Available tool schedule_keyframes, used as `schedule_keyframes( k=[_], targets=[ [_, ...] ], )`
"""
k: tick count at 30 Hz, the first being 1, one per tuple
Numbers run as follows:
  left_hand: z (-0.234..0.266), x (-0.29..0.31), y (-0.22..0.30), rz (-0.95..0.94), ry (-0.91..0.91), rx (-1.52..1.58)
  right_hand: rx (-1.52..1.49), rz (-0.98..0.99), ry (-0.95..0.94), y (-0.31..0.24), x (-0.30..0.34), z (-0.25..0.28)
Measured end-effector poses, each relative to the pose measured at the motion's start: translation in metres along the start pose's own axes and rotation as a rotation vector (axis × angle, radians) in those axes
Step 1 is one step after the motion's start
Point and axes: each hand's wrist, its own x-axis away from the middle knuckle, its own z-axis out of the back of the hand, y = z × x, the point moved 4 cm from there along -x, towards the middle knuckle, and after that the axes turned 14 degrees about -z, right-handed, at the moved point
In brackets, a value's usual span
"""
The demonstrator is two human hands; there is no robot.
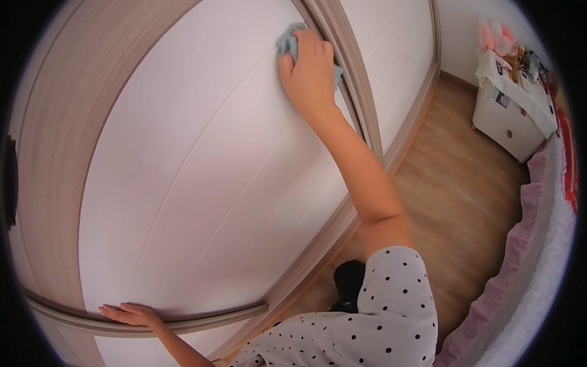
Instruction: The person walks into a bedroom and wipes the surface of a large sliding closet door using a light blue cloth. They systematically clean the white and wood-grain panels of the door, moving from top to bottom and side to side.
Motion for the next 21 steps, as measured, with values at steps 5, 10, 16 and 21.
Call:
schedule_keyframes(
  k=[5, 10, 16, 21],
  targets=[
    [0.001, 0.002, -0.002, -0.02, 0.005, -0.015, 0.144, 0.085, -0.011, 0.005, -0.004, 0.007],
    [0.002, 0.001, -0.003, -0.032, 0.005, -0.027, 0.2, 0.138, -0.059, 0.005, -0.01, 0.012],
    [0.001, 0.0, -0.003, -0.003, 0.01, 0.005, 0.281, 0.227, -0.135, 0.004, -0.021, 0.014],
    [0.0, 0.002, -0.006, 0.0, 0.028, 0.011, 0.397, 0.373, -0.161, -0.004, -0.025, 0.015]
  ],
)
